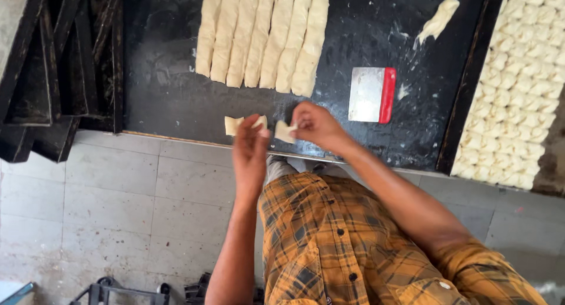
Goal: The person uses a scraper to cut dough into small pieces and then places them onto a large metal tray by hand.
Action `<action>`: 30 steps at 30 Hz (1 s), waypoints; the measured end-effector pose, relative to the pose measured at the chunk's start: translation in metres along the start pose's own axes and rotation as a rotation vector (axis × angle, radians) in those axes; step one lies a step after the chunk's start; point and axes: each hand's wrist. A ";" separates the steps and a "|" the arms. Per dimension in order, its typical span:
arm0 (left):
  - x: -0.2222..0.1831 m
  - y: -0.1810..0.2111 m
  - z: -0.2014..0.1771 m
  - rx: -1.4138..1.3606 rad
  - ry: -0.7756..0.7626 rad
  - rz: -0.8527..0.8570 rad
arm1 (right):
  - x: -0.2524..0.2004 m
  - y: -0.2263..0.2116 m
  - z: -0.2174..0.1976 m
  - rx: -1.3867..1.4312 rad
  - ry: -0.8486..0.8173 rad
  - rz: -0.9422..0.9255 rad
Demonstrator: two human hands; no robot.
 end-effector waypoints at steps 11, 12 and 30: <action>0.007 -0.012 0.068 0.199 -0.470 -0.104 | -0.054 -0.031 -0.064 -0.151 0.272 -0.167; 0.005 -0.009 0.069 0.345 -0.470 -0.108 | -0.059 -0.030 -0.062 -0.164 0.248 -0.195; -0.032 0.064 0.115 0.193 -0.872 -0.117 | -0.125 -0.043 -0.093 0.891 0.178 -0.001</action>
Point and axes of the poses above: each hand's wrist, its own x-axis towards the middle knuckle, its own z-axis out of the palm, y = z × x, and after that the axes turned 14 degrees about y, right-handed
